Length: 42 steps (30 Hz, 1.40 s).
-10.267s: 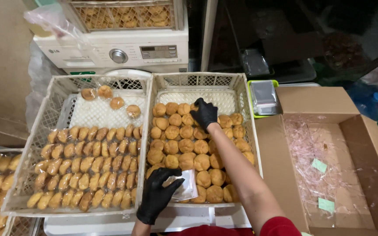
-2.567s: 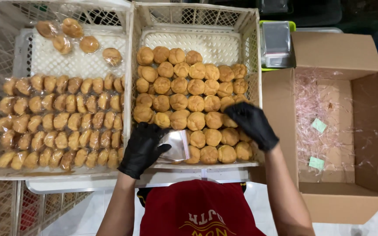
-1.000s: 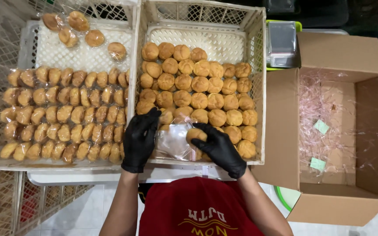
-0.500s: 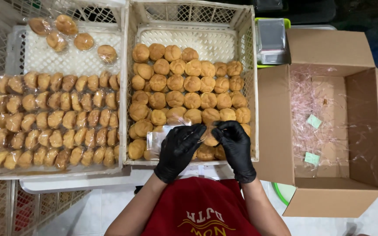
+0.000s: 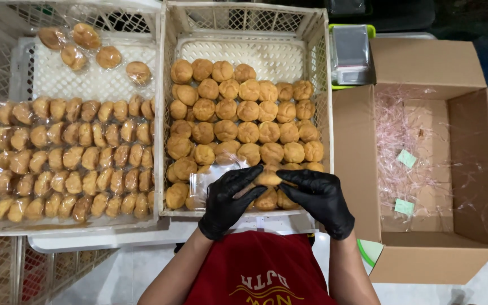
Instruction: Picking up individual pastries from a crate and placing them into small plastic bags for packaging.
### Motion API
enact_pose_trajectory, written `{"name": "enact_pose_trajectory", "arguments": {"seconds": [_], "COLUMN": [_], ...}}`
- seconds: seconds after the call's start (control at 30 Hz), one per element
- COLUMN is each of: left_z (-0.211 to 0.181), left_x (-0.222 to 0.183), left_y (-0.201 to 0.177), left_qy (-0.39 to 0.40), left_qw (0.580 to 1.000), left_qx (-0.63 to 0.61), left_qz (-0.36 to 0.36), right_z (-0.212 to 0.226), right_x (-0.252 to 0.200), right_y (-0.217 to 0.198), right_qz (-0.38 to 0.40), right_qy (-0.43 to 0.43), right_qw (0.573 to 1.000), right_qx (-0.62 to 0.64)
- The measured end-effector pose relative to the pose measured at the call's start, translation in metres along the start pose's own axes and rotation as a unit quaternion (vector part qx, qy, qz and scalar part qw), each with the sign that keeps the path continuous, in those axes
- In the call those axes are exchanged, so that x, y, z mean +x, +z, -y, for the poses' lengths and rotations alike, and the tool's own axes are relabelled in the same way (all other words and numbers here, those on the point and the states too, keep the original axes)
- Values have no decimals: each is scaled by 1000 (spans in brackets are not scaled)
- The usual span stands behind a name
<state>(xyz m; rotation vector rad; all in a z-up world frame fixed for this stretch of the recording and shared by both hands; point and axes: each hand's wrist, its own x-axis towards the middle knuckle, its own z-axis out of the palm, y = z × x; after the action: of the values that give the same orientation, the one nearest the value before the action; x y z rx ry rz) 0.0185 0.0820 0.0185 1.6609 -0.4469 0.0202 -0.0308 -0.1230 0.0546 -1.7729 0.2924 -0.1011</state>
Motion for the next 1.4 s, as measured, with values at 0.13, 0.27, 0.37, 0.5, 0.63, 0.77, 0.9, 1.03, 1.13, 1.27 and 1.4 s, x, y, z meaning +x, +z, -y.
{"name": "enact_pose_trajectory", "arguments": {"seconds": [0.13,0.27,0.37,0.5,0.63,0.77,0.9,1.03,1.13,1.27,1.4], "left_z": [18,13,17,12,1,-16,-3,4,3,12,26], "left_x": [-9,-1,-1,-2,-4,3,2,-4,-5,-11,-21], "left_y": [5,-6,-6,-1,9,5,19,32,33,42,45], "left_qy": [50,114,187,189,170,26,-84,-190,-185,-144,-177], "left_qw": [997,987,966,968,974,993,989,969,962,960,939], "left_qx": [66,84,162,145,129,-40,-80,-132,-152,-187,-245], "left_qz": [1,74,79,80,76,104,88,91,130,151,166], "right_z": [-3,0,22,14,11,-31,-9,-42,-77,-94,-39], "right_x": [0,-1,-1,4,5,9,4,12,11,8,5], "right_y": [-4,-6,-4,-16,-17,-24,-3,-14,-18,-19,-26], "right_qz": [25,54,92,149,258,297,101,-30,-16,-50,-115], "right_qy": [-13,-37,-93,-107,-60,-57,-129,-240,-281,-295,-97], "right_qw": [1000,997,988,975,958,945,975,916,885,863,980], "right_qx": [-8,-31,-84,-127,-107,-127,-148,-320,-371,-407,-130]}}
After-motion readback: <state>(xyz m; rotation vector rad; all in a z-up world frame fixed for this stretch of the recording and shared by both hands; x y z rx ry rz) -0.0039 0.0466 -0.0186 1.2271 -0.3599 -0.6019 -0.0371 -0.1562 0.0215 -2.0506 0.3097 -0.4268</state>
